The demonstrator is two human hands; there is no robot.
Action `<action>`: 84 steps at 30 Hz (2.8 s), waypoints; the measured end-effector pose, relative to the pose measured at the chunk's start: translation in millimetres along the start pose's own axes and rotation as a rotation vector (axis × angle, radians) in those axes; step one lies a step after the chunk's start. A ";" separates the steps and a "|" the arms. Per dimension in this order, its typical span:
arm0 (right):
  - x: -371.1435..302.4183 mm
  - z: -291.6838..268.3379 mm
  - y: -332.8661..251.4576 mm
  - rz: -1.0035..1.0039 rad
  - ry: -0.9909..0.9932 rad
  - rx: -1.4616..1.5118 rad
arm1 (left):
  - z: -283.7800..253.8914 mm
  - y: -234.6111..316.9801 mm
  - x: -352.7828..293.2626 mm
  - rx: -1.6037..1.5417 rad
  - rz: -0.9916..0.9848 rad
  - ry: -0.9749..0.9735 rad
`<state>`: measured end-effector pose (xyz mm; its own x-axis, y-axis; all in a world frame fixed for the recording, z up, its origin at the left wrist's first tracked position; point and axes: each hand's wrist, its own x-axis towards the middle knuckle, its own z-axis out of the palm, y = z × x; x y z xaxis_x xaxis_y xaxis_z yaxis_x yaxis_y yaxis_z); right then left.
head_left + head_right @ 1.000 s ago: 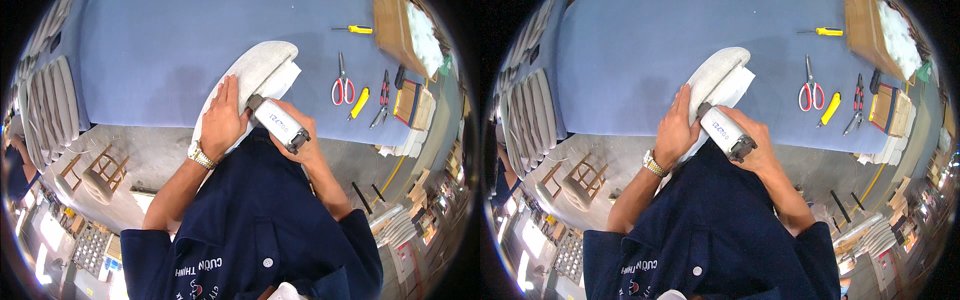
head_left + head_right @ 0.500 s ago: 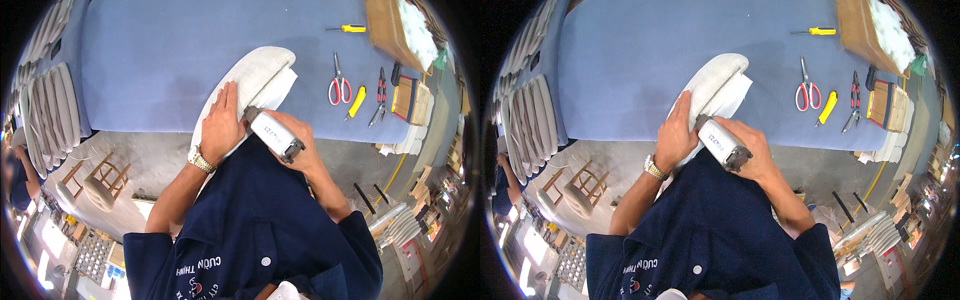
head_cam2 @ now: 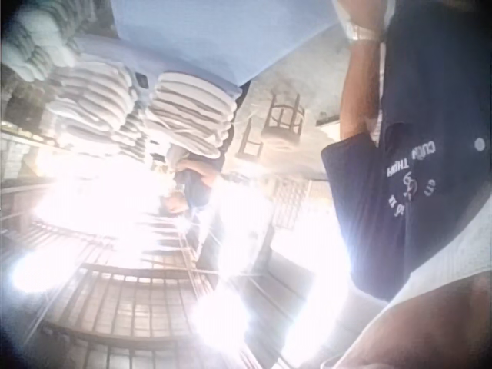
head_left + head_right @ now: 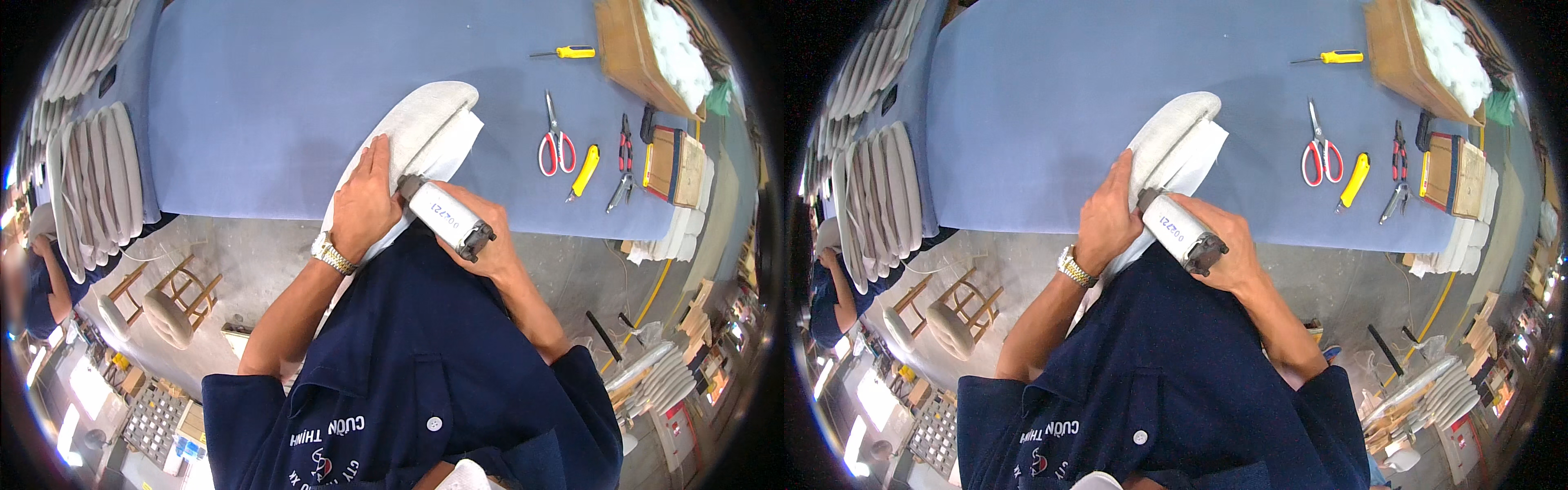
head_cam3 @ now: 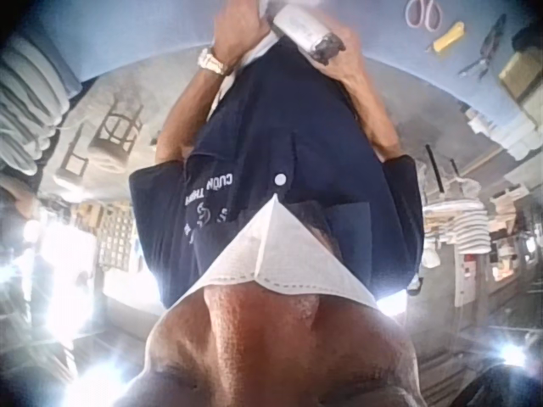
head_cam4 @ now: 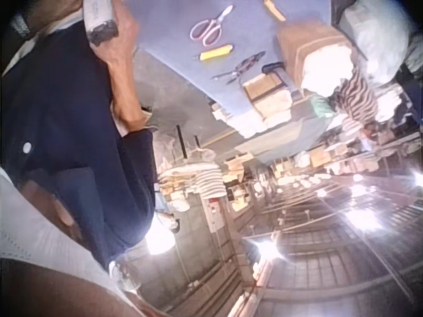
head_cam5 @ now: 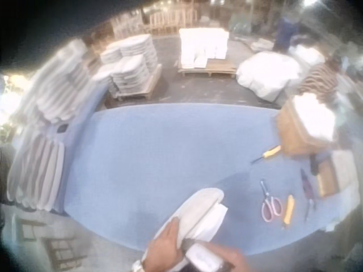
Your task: The person folds white fabric around a cushion, trims excess fabric with scissors, and staples the edges using a staple gun. The process is repeated for multiple cushions on a blue work table in a workshop.
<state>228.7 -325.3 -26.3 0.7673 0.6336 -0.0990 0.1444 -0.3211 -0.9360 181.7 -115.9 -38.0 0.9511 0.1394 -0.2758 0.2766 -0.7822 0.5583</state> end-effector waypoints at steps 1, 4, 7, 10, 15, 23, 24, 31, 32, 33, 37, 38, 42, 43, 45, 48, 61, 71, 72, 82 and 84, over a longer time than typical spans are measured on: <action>-2.0 -0.1 0.5 0.000 -0.005 0.005 | 2.7 -1.2 0.8 -0.001 0.009 0.022; -5.0 2.7 -2.1 -0.010 -0.007 0.016 | 8.7 -4.9 1.0 -0.012 0.016 0.068; -1.6 0.7 -6.6 0.003 -0.033 0.002 | 8.0 -3.9 -2.5 -0.014 0.005 0.067; -0.1 -1.5 -12.1 0.038 -0.062 -0.002 | 5.9 1.5 -6.1 -0.010 -0.034 0.037; -2.9 7.4 -4.0 0.099 -0.071 0.178 | 9.2 -3.7 -2.9 -0.013 -0.060 -0.060; 13.9 6.5 -4.6 -0.019 0.019 0.034 | 1.4 -13.7 6.6 0.044 0.090 0.027; 15.1 4.9 -7.7 0.001 0.026 0.044 | -1.5 -9.2 7.0 0.084 0.114 0.032; 13.3 -35.4 -12.5 -0.032 0.123 -0.001 | -19.3 42.9 34.3 0.196 0.217 0.052; 15.2 -45.4 -13.6 0.002 0.113 -0.008 | -15.8 47.4 42.5 0.192 0.236 0.052; 16.1 -51.9 -15.4 0.035 0.105 -0.013 | -12.9 53.8 49.0 0.192 0.256 0.052; 9.2 -59.7 16.7 0.009 0.237 -0.093 | -2.4 72.1 58.0 0.138 0.347 -0.071; 1.5 -63.9 26.5 0.007 0.244 -0.104 | -12.0 73.6 58.4 0.049 0.370 -0.219; -23.0 -75.6 26.6 0.177 0.159 -0.036 | -6.8 18.8 74.0 -0.725 0.149 -0.487; -23.6 -74.7 30.4 0.142 0.187 -0.046 | -2.6 15.0 80.4 -0.655 0.118 -0.464; -29.5 -66.9 38.9 0.090 0.222 -0.060 | 24.7 0.2 86.3 -0.526 0.031 -0.428; -26.4 -65.3 42.4 0.091 0.256 0.089 | 42.4 1.6 74.6 -0.620 0.044 -0.431; -18.7 -65.0 25.5 0.059 0.204 0.000 | 34.3 31.0 34.8 -0.203 0.196 -0.217; -21.1 -59.1 30.2 0.034 0.224 0.047 | 32.3 44.7 31.4 0.000 0.125 -0.061; -20.5 -59.3 30.4 0.032 0.220 0.049 | 32.0 44.6 32.1 0.002 0.129 -0.055; -11.6 -76.6 19.5 0.015 0.078 -0.006 | 29.1 52.6 26.7 -0.024 0.080 -0.059; -7.7 -74.5 7.0 0.126 0.061 0.004 | 30.6 53.2 28.0 -0.005 0.067 -0.045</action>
<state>270.3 -384.8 -7.0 0.8157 0.5446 -0.1952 0.0420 -0.3924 -0.9189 218.9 -172.2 -40.0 0.9603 0.0589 -0.2727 0.2131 -0.7857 0.5807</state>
